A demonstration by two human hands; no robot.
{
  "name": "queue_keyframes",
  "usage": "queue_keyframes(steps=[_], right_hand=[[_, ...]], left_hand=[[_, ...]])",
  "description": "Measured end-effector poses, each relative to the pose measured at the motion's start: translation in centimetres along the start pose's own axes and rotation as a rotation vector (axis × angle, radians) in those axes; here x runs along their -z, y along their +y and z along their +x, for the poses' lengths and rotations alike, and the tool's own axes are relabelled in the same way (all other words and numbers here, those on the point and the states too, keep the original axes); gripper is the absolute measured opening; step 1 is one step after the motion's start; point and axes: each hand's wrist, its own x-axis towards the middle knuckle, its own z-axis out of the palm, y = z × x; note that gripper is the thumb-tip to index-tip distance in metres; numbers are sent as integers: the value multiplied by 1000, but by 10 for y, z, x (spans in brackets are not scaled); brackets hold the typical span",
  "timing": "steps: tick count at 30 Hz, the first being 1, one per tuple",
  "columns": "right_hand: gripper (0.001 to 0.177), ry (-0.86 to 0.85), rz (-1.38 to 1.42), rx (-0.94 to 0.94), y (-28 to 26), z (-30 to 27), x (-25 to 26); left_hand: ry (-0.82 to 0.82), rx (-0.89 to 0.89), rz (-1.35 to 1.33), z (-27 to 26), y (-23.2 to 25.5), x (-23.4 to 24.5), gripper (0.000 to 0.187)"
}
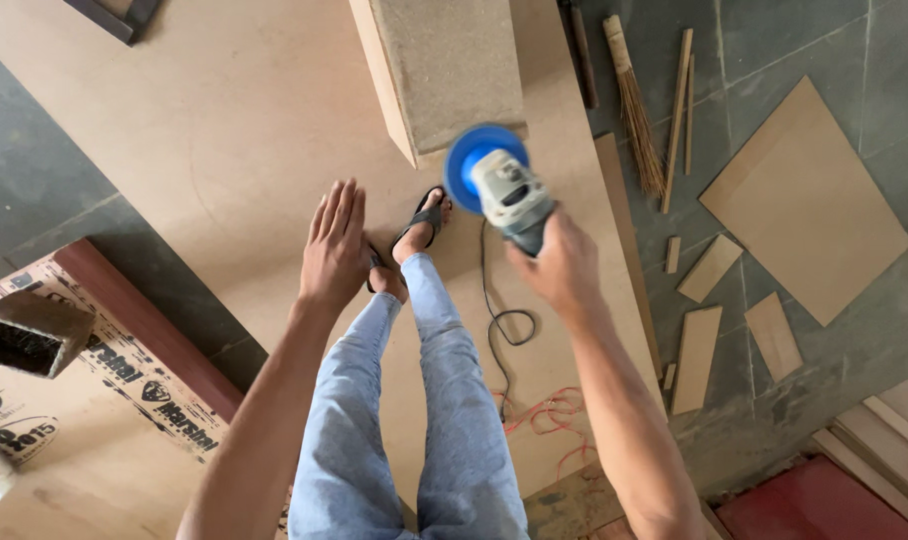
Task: The person plugs in an electric sander and sands the surfaces and edges of a small wooden box. They reposition the box multiple times to sand different sides and corners.
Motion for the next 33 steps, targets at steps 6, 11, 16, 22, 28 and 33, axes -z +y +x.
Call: queue_keyframes(steps=[6, 11, 16, 22, 28, 33], right_hand=[[52, 10, 18, -237, 38, 1, 37], [52, 93, 131, -251, 41, -2, 46], [54, 13, 29, -202, 20, -3, 29], [54, -56, 45, -86, -22, 2, -1], [55, -161, 23, -111, -37, 7, -9], [56, -53, 14, -111, -4, 0, 7]], left_hand=[[6, -141, 38, 62, 6, 14, 69], [-119, -237, 178, 99, -2, 37, 89], [-154, -313, 249, 121, -10, 45, 92], [-178, -290, 234, 121, -11, 41, 91], [-180, -276, 234, 119, -8, 49, 91], [-179, -278, 207, 122, -7, 48, 92]])
